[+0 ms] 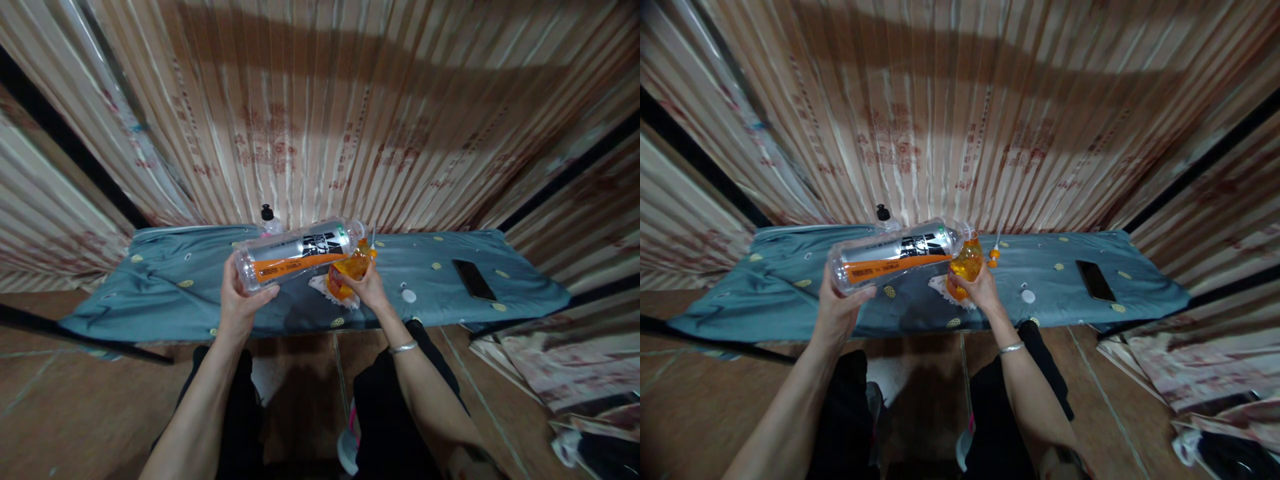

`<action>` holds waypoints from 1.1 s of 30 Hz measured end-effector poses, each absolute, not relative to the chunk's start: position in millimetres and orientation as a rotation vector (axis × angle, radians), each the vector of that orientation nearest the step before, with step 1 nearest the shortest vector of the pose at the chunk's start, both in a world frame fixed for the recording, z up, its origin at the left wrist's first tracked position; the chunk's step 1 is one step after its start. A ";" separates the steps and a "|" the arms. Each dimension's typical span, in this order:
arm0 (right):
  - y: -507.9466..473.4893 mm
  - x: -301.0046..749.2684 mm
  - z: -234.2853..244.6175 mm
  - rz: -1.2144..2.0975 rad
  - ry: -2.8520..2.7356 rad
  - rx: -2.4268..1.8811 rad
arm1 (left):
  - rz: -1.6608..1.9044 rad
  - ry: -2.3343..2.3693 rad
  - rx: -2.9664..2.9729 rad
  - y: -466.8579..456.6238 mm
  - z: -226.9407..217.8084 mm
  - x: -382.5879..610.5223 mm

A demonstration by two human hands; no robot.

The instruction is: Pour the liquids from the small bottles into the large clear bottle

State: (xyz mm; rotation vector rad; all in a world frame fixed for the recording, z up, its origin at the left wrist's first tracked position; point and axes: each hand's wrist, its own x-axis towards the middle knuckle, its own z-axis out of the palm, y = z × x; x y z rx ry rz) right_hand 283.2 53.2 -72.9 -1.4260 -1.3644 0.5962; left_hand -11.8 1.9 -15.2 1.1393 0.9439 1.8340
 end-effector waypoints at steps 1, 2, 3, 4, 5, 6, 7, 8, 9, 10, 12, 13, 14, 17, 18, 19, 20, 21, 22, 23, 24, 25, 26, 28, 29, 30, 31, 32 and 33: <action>53.2 283.2 -73.3 0.594 -1.360 -1.429 | 1.833 0.946 1.143 1.7 -15.0 -11.7; 53.2 283.3 -73.5 0.594 -1.359 -1.430 | 1.833 0.948 1.145 1.6 -14.8 -11.5; 53.2 283.4 -73.7 0.596 -1.359 -1.430 | 1.833 0.950 1.145 1.4 -14.4 -11.2; 53.2 283.6 -73.7 0.599 -1.360 -1.430 | 1.833 0.952 1.144 1.1 -14.1 -11.0; 53.2 283.8 -73.5 0.601 -1.361 -1.435 | 1.834 0.954 1.141 0.9 -13.9 -10.8; 53.2 283.9 -73.2 0.603 -1.361 -1.444 | 1.834 0.955 1.138 0.7 -13.7 -10.8; 53.2 284.0 -72.7 0.605 -1.361 -1.452 | 1.832 0.955 1.135 0.4 -13.7 -11.0; 53.2 284.1 -72.1 0.606 -1.359 -1.459 | 1.828 0.954 1.134 0.2 -13.8 -11.2; 53.1 284.1 -71.5 0.609 -1.358 -1.463 | 1.822 0.953 1.134 -0.1 -13.9 -11.6; 52.9 284.0 -70.8 0.612 -1.358 -1.462 | 1.813 0.952 1.137 -0.2 -14.1 -11.9; 52.4 283.8 -69.4 0.618 -1.360 -1.455 | 1.804 0.946 1.143 -0.1 -14.4 -12.2; 52.2 283.6 -68.9 0.619 -1.361 -1.453 | 1.806 0.943 1.143 0.1 -14.4 -12.2; 52.1 283.6 -68.5 0.618 -1.363 -1.452 | 1.812 0.941 1.141 0.4 -14.3 -11.9; 52.0 283.5 -68.0 0.616 -1.367 -1.457 | 1.826 0.950 1.129 0.8 -13.4 -10.9; 51.9 283.4 -68.0 0.616 -1.366 -1.461 | 1.824 0.954 1.125 0.8 -13.1 -10.7; 51.9 283.4 -68.1 0.617 -1.364 -1.463 | 1.818 0.953 1.126 0.6 -13.0 -10.6; 51.8 283.3 -68.1 0.618 -1.362 -1.463 | 1.813 0.949 1.130 0.4 -13.0 -10.8; 51.7 283.2 -68.1 0.619 -1.360 -1.462 | 1.808 0.945 1.137 0.2 -13.2 -11.2; 51.6 283.1 -68.1 0.620 -1.358 -1.461 | 1.806 0.942 1.145 0.1 -13.5 -11.6; 51.5 283.0 -67.9 0.622 -1.356 -1.461 | 1.804 0.942 1.152 0.0 -14.0 -12.1; 51.4 283.0 -67.8 0.624 -1.357 -1.464 | 1.804 0.944 1.156 0.0 -14.5 -12.6; 51.3 282.9 -67.6 0.626 -1.358 -1.468 | 1.804 0.949 1.156 0.0 -15.0 -13.0; 51.2 282.8 -67.4 0.627 -1.361 -1.473 | 1.803 0.953 1.155 0.1 -15.3 -13.3; 50.8 282.5 -67.1 0.630 -1.364 -1.474 | 1.800 0.954 1.154 0.3 -15.6 -13.3; 50.6 282.3 -67.0 0.630 -1.365 -1.471 | 1.800 0.952 1.155 0.4 -15.4 -13.1; 50.3 282.1 -66.9 0.631 -1.362 -1.469 | 1.800 0.949 1.157 0.4 -15.2 -12.8; 50.1 281.9 -66.9 0.631 -1.359 -1.467 | 1.803 0.947 1.158 0.4 -14.8 -12.4; 50.0 281.7 -66.8 0.631 -1.356 -1.466 | 1.809 0.947 1.158 0.3 -14.4 -11.9; 49.9 281.7 -66.8 0.632 -1.354 -1.464 | 1.815 0.951 1.156 0.2 -14.0 -11.5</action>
